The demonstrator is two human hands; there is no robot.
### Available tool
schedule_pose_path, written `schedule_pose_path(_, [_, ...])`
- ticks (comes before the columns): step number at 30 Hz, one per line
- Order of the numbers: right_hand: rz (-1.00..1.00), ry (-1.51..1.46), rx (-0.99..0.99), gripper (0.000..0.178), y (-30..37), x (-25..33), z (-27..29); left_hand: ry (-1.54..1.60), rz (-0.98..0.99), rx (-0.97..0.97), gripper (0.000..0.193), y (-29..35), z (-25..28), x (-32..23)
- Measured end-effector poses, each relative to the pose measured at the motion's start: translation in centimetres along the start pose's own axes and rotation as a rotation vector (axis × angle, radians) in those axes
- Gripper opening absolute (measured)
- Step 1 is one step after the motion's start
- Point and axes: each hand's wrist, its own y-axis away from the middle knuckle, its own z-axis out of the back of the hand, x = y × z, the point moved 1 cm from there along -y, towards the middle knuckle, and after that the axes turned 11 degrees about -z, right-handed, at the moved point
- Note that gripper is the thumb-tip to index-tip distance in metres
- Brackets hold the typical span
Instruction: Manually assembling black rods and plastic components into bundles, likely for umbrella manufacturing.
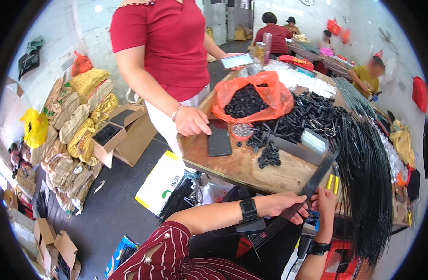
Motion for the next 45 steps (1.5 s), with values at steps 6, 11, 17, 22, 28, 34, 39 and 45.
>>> schedule_pose_path(6, [0.032,-0.116,0.091,0.049,0.8,1.0,-1.1,-0.094,-0.08,-0.06,0.029,0.3,-0.8,-0.9])
schedule_pose_path(11, [-0.005,-0.105,0.218,0.042,1.4,1.9,-0.7,-0.131,-0.086,-0.046,0.028,0.3,-1.0,-0.8])
schedule_pose_path(17, [-0.01,-0.353,0.31,0.038,-0.5,2.2,-1.4,-0.122,-0.129,-0.03,0.027,0.6,-1.3,-0.2])
schedule_pose_path(22, [-0.132,-0.68,0.366,0.026,-3.1,2.1,-2.3,-0.137,-0.12,0.018,0.026,1.3,-1.0,0.1])
schedule_pose_path(28, [-0.01,-0.637,0.304,0.021,-2.4,1.9,-2.8,-0.119,-0.119,0.058,0.025,1.8,-0.7,0.9])
schedule_pose_path(34, [0.069,-0.598,0.331,0.02,-0.7,3.1,-3.1,-0.112,-0.122,0.095,0.024,1.8,0.2,2.1])
schedule_pose_path(39, [0.07,-0.528,0.346,0.019,-0.1,3.3,-4.3,-0.114,-0.133,0.092,0.025,2.5,0.4,2.7])
schedule_pose_path(45, [0.272,-0.467,0.327,0.015,1.5,2.6,-5.6,-0.071,-0.146,0.097,0.028,3.6,0.6,4.0])
